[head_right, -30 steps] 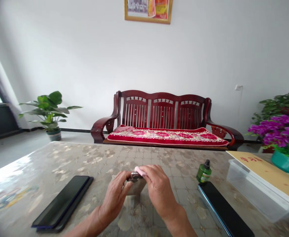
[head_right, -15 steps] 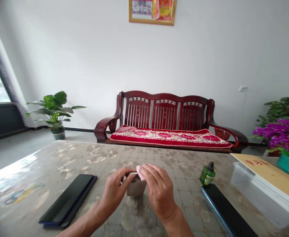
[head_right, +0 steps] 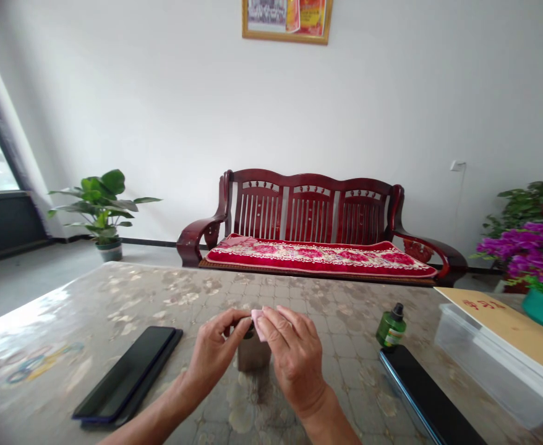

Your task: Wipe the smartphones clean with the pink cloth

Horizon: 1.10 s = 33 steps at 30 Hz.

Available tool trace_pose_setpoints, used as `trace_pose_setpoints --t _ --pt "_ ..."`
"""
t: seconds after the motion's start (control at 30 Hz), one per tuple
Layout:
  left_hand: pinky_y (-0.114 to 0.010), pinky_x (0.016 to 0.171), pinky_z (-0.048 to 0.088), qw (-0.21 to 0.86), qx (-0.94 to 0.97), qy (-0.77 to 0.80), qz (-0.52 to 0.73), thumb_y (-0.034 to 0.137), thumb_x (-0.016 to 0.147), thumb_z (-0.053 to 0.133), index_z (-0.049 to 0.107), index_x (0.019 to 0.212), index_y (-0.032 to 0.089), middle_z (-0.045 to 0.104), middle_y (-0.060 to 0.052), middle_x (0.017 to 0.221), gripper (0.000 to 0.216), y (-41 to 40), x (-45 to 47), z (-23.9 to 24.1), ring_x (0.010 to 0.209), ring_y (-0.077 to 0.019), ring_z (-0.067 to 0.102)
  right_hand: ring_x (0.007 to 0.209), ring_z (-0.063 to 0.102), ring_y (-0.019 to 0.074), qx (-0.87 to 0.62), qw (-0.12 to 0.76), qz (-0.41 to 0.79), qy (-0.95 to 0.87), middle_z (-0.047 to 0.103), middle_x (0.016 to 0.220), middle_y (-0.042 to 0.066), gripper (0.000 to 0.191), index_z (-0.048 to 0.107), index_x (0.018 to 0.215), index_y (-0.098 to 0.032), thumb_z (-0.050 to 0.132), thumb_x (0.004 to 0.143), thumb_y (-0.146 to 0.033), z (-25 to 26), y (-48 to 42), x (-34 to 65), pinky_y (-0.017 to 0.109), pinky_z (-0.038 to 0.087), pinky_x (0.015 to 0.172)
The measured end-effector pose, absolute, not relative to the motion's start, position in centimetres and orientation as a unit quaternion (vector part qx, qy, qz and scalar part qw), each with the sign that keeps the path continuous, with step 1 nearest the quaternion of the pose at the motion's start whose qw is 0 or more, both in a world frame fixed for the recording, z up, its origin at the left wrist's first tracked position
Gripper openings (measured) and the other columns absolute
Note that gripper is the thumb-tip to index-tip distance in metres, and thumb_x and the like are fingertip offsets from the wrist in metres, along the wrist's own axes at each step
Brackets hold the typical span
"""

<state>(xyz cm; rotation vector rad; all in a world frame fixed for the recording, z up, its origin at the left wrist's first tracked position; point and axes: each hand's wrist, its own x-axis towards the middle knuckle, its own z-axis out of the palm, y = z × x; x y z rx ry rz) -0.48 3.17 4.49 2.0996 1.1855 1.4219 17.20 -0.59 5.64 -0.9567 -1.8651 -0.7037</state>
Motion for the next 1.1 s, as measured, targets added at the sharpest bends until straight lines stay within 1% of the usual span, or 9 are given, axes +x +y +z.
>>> trace_pose_setpoints --t 0.17,0.23,0.4,0.67,0.87,0.97,1.1 --pt "-0.024 0.062 0.043 0.176 0.731 0.419 0.510 0.035 0.093 0.053 0.069 0.085 0.020 0.068 0.001 0.071 0.023 3.4 -0.5 4.6 0.061 -0.0148 0.057 0.100 0.066 0.0174 -0.420 0.463 -0.272 -0.732 0.073 0.109 0.003 0.033 0.064 0.124 -0.026 0.052 0.096 -0.013 5.4 0.1 18.8 0.033 0.048 0.087" --pt "-0.024 0.062 0.042 0.166 0.735 0.416 0.509 0.034 0.093 0.053 0.069 0.084 0.020 0.068 0.001 0.070 0.022 3.4 -0.5 4.6 0.062 -0.0147 0.057 0.102 0.066 0.0177 -0.419 0.468 -0.269 -0.730 0.073 0.110 0.003 0.034 0.063 0.125 -0.026 0.052 0.096 -0.013 5.2 0.1 18.8 0.033 0.048 0.087" --pt "-0.023 0.063 0.042 0.143 0.750 0.399 0.508 0.033 0.094 0.054 0.069 0.086 0.021 0.068 0.001 0.074 0.021 3.3 -0.5 4.4 0.065 -0.0147 0.058 0.110 0.063 0.0188 -0.396 0.458 -0.276 -0.746 0.070 0.118 0.002 0.039 0.059 0.131 -0.027 0.053 0.095 -0.012 5.2 -0.4 17.3 0.034 0.047 0.092" --pt "-0.023 0.063 0.043 0.150 0.744 0.408 0.507 0.033 0.093 0.055 0.069 0.085 0.021 0.068 0.001 0.071 0.021 3.4 -0.6 4.5 0.063 -0.0144 0.058 0.104 0.065 0.0174 -0.421 0.462 -0.275 -0.730 0.072 0.114 0.002 0.038 0.061 0.129 -0.029 0.051 0.096 -0.013 5.2 0.1 18.4 0.033 0.047 0.091" --pt "-0.023 0.062 0.042 0.146 0.752 0.399 0.505 0.035 0.093 0.053 0.070 0.086 0.022 0.070 0.000 0.075 0.023 3.2 -0.4 4.7 0.067 -0.0153 0.060 0.113 0.062 0.0189 -0.391 0.455 -0.263 -0.756 0.069 0.122 0.002 0.044 0.056 0.134 -0.028 0.052 0.094 -0.010 5.1 -0.5 17.3 0.036 0.047 0.095" --pt "-0.023 0.061 0.042 0.164 0.745 0.409 0.501 0.035 0.093 0.052 0.070 0.086 0.021 0.070 0.000 0.074 0.023 3.3 -0.6 4.5 0.065 -0.0150 0.060 0.109 0.064 0.0182 -0.408 0.480 -0.223 -0.744 0.070 0.118 0.001 0.040 0.060 0.129 -0.029 0.051 0.095 -0.010 4.9 -0.1 17.5 0.034 0.049 0.093" --pt "-0.023 0.058 0.041 0.171 0.740 0.439 0.480 0.037 0.094 0.050 0.069 0.087 0.021 0.069 0.001 0.072 0.026 4.0 -0.9 4.3 0.060 -0.0147 0.057 0.094 0.070 0.0184 -0.481 0.536 -0.086 -0.689 0.074 0.106 0.003 0.026 0.069 0.115 -0.028 0.052 0.096 -0.024 3.4 1.0 18.0 0.031 0.054 0.084"
